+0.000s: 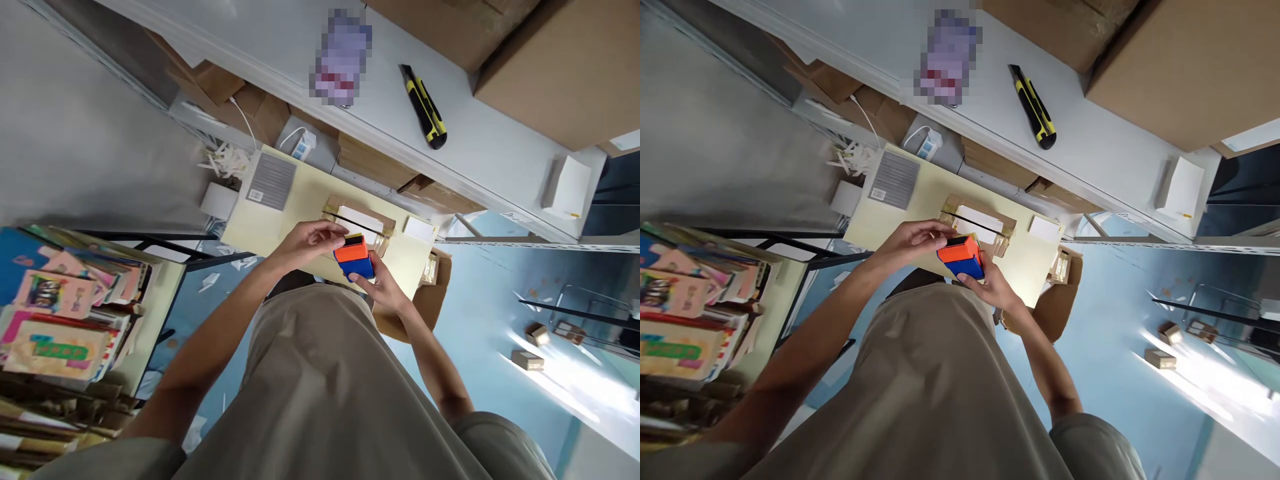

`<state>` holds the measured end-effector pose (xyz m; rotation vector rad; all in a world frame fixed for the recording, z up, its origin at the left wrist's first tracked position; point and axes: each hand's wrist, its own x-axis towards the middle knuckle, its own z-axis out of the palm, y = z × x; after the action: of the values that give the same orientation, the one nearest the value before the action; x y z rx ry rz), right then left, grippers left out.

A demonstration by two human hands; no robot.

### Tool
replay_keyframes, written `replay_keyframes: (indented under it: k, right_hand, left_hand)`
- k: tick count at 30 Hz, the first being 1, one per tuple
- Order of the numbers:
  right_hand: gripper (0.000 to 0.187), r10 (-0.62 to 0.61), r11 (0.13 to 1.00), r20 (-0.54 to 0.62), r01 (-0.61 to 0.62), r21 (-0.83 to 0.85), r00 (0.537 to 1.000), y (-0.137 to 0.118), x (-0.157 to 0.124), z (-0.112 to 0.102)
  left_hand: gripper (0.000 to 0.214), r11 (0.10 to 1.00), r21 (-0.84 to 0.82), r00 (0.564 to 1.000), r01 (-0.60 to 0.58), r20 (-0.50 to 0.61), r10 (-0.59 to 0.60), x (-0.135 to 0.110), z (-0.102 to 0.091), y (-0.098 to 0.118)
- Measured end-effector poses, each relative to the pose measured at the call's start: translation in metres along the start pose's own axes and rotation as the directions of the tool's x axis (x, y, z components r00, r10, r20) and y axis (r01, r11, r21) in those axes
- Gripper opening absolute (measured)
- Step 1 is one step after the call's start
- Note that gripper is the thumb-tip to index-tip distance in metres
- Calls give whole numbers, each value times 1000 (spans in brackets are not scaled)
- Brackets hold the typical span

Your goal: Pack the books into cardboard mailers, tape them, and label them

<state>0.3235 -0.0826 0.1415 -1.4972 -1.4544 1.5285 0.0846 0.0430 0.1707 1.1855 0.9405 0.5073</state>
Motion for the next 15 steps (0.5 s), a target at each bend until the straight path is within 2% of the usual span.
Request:
replay_keyframes:
  k: [3,6,11,15]
  right_hand:
    - [56,33,999,-30,-34,-41,999,-17,3,0]
    - [51,72,990,-35,-76,-120,997,-33,7,1]
    - [50,165,960,-58,-174,-220,985,-58,15,7]
    - [45,263,927,-70,-272,-256,962,-75,24,15]
  left_hand:
    - [50,1000,22,993,-10,121,7,10,-18,11]
    - [46,1000,3,984,-15,178,14,19,-35,10]
    - [48,997,-69,978,22,206,-7,34,-57,-5]
    - [55,983,-165,978,80,203,-45,39,-61,-23]
